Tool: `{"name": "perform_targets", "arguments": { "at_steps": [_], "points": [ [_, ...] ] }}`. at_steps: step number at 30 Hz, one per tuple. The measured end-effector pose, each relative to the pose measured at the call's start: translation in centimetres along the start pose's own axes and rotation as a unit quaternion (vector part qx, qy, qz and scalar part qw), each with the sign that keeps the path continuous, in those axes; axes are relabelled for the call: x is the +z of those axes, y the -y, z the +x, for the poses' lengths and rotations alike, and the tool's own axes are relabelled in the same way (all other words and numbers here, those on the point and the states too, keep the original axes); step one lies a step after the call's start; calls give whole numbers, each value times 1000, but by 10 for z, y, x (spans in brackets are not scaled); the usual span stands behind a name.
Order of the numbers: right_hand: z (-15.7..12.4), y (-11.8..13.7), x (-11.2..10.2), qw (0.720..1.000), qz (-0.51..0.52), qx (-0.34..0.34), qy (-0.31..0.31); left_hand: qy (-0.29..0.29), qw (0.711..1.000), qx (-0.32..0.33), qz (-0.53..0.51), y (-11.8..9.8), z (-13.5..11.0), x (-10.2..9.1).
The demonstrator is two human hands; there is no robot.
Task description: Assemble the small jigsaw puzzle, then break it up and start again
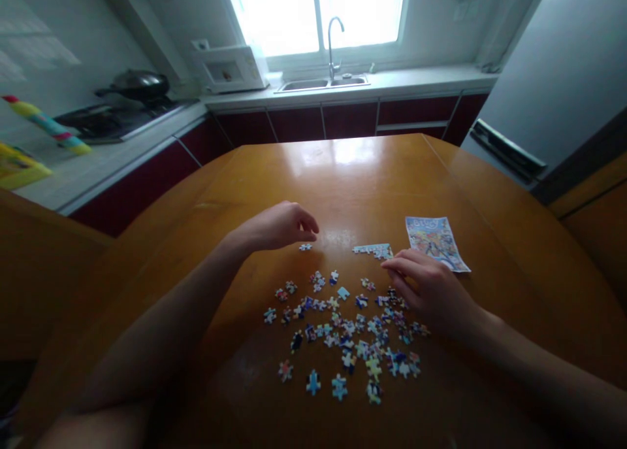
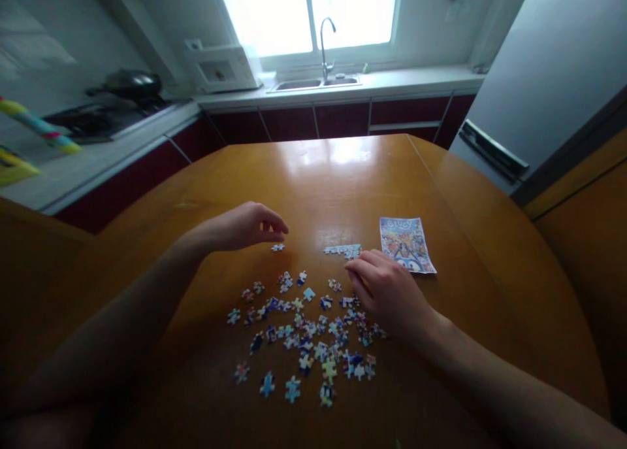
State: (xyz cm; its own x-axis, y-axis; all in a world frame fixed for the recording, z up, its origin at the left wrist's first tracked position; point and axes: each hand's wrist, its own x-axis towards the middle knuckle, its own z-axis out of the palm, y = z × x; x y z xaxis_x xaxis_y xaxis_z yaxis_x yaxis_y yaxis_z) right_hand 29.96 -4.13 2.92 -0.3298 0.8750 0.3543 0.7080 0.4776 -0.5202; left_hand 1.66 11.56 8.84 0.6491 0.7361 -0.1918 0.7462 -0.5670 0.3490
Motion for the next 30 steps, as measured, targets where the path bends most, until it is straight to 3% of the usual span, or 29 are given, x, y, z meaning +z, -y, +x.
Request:
{"name": "perform_targets", "arguments": {
  "at_steps": [4, 9, 19, 24, 27, 30],
  "points": [
    [-1, -2, 4, 1000, -2, -2, 19, 43, 997, -42, 47, 17, 5, 4],
    [-1, -5, 3, 1000, -2, 3, 24, 57, 995, -46, 64, 27, 9, 11],
    [-1, -5, 3, 1000, -5, 4, 28, 60, 995, -50, 56, 17, 9, 21],
    [-1, -5, 3, 1000, 3, 2, 27, 64, 996, 35, -59, 11, 15, 34],
    [0, -5, 2, 1000, 9, 1, 30, 35, 991, 77, -103, 2, 16, 35],
    [0, -5, 2, 999, 13, 4, 30, 9, 998, 34, -47, -6, 12, 30]
  ]
}}
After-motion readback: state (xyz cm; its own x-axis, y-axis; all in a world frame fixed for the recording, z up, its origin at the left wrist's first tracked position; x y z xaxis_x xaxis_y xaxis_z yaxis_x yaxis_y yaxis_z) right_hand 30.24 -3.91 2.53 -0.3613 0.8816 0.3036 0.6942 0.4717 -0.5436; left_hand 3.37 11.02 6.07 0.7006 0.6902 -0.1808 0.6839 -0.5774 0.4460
